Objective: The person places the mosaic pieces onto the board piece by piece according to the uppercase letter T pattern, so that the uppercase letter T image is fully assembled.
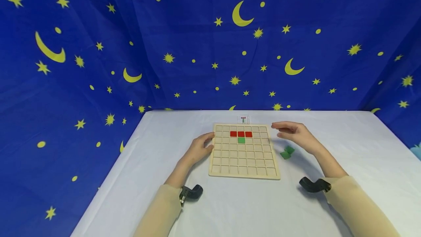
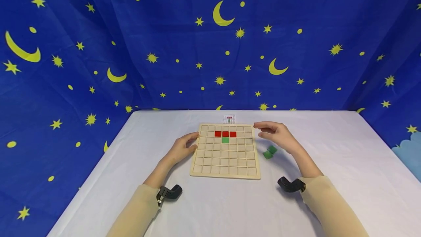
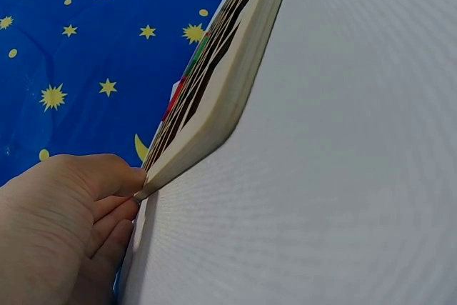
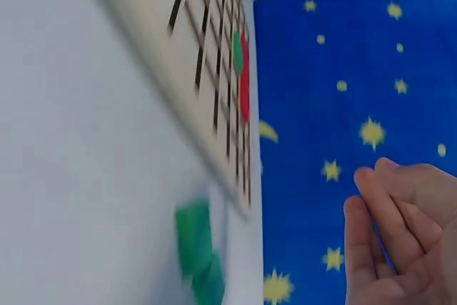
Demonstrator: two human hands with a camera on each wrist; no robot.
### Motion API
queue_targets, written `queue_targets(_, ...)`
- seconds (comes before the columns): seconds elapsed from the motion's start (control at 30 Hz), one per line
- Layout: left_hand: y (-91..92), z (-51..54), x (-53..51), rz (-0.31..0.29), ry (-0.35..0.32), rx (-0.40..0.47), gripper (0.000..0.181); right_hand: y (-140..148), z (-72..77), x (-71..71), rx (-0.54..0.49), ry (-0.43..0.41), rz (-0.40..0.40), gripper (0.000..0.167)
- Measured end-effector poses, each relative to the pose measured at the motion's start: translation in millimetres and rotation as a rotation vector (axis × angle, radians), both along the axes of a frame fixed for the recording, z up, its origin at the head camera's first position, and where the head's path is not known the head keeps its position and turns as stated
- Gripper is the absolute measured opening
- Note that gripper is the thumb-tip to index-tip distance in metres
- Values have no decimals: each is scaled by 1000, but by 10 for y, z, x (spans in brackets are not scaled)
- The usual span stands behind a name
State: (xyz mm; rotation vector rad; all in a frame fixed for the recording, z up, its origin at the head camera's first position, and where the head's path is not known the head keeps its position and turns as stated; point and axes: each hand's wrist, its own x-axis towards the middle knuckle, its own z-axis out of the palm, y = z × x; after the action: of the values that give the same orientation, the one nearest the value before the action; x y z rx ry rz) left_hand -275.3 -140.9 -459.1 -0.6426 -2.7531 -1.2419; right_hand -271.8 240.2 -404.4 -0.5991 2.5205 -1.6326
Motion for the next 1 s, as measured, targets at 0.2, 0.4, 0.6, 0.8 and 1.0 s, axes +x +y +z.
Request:
queue_targets(0.2, -9, -20, -9, 1, 12, 5, 51, 304, -54, 80, 25, -42, 11, 45)
queue_targets(0.4, -17, -20, 2, -2, 7, 9, 50, 458, -153, 122, 22, -57, 26, 42)
queue_targets(0.6, -9, -26, 11, -5, -5, 4, 50, 541, -261, 132, 75, -69, 44, 41)
queue_targets(0.8, -3, -10, 16, 3, 3, 4, 50, 591, -360, 116, 74, -84, 50, 42)
queue_targets(1.0, -1, -2, 5, -8, 6, -4, 50, 608, -475, 94, 99, -67, 49, 40)
